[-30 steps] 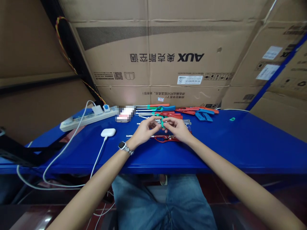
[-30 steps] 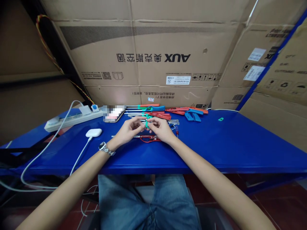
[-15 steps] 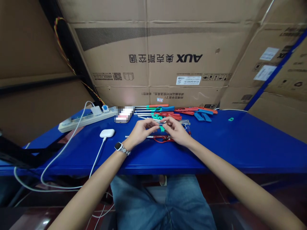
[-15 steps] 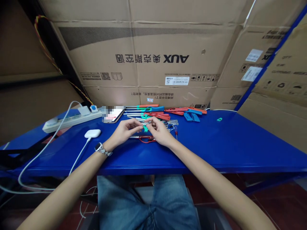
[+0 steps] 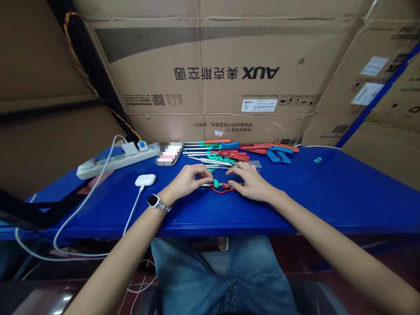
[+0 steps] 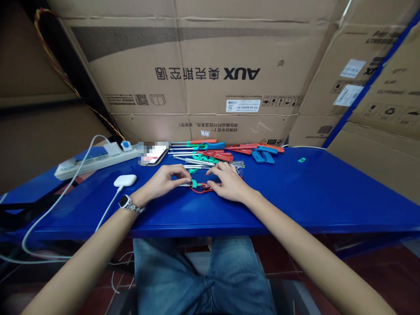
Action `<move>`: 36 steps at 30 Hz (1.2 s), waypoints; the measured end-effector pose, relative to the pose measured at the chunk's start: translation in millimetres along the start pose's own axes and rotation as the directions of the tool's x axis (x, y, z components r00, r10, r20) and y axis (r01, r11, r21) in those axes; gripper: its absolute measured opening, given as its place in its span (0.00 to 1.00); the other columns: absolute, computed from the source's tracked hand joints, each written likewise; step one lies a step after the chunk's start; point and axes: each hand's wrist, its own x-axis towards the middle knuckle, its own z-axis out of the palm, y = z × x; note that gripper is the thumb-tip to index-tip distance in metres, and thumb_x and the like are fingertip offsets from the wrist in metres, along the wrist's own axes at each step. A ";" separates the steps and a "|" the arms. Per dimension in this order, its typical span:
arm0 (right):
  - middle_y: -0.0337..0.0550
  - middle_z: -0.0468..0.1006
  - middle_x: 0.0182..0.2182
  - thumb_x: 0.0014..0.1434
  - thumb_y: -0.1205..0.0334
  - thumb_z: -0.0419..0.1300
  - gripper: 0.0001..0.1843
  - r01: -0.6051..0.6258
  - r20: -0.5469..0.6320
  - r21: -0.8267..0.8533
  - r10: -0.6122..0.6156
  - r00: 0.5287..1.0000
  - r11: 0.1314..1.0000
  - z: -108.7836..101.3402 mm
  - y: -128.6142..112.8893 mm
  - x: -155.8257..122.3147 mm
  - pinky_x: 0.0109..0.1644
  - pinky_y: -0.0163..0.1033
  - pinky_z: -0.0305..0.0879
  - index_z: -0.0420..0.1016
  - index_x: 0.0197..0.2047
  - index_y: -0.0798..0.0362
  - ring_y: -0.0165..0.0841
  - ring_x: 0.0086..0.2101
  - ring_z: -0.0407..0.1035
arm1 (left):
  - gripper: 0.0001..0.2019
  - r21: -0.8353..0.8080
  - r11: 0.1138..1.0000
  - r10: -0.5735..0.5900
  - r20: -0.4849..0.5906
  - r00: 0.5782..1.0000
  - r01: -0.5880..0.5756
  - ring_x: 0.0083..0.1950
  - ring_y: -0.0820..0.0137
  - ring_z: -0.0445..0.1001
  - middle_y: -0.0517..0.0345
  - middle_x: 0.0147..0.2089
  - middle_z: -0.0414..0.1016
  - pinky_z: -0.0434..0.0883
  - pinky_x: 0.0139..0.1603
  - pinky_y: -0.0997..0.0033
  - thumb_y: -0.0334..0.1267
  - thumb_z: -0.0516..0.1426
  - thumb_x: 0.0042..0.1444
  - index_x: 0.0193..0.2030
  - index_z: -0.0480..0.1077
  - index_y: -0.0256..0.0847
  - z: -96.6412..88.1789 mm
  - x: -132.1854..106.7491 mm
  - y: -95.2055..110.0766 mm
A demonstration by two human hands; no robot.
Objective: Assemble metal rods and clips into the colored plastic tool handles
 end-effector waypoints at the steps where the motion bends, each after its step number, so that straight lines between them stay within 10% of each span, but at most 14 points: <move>1: 0.50 0.72 0.50 0.65 0.56 0.58 0.14 -0.001 0.028 -0.015 0.001 1.000 1.000 -1.4 0.4 -2.8 0.58 0.56 0.57 0.73 0.52 0.48 0.45 0.52 0.65 | 0.09 -0.011 1.000 -0.015 0.009 1.000 0.015 0.35 0.71 0.74 0.56 0.34 0.78 0.70 0.38 0.71 0.42 0.61 0.60 0.35 0.77 0.38 -0.4 -0.7 -0.5; 36: 0.49 0.71 0.46 0.70 0.63 0.47 0.18 0.099 0.203 0.151 -0.129 0.971 0.983 2.9 5.4 -4.5 0.58 0.53 0.62 0.72 0.57 0.47 0.41 0.49 0.64 | 0.08 0.269 0.953 0.117 0.097 0.988 -0.139 0.44 0.64 0.71 0.54 0.38 0.75 0.68 0.47 0.64 0.38 0.57 0.64 0.36 0.76 0.40 17.5 9.2 -5.2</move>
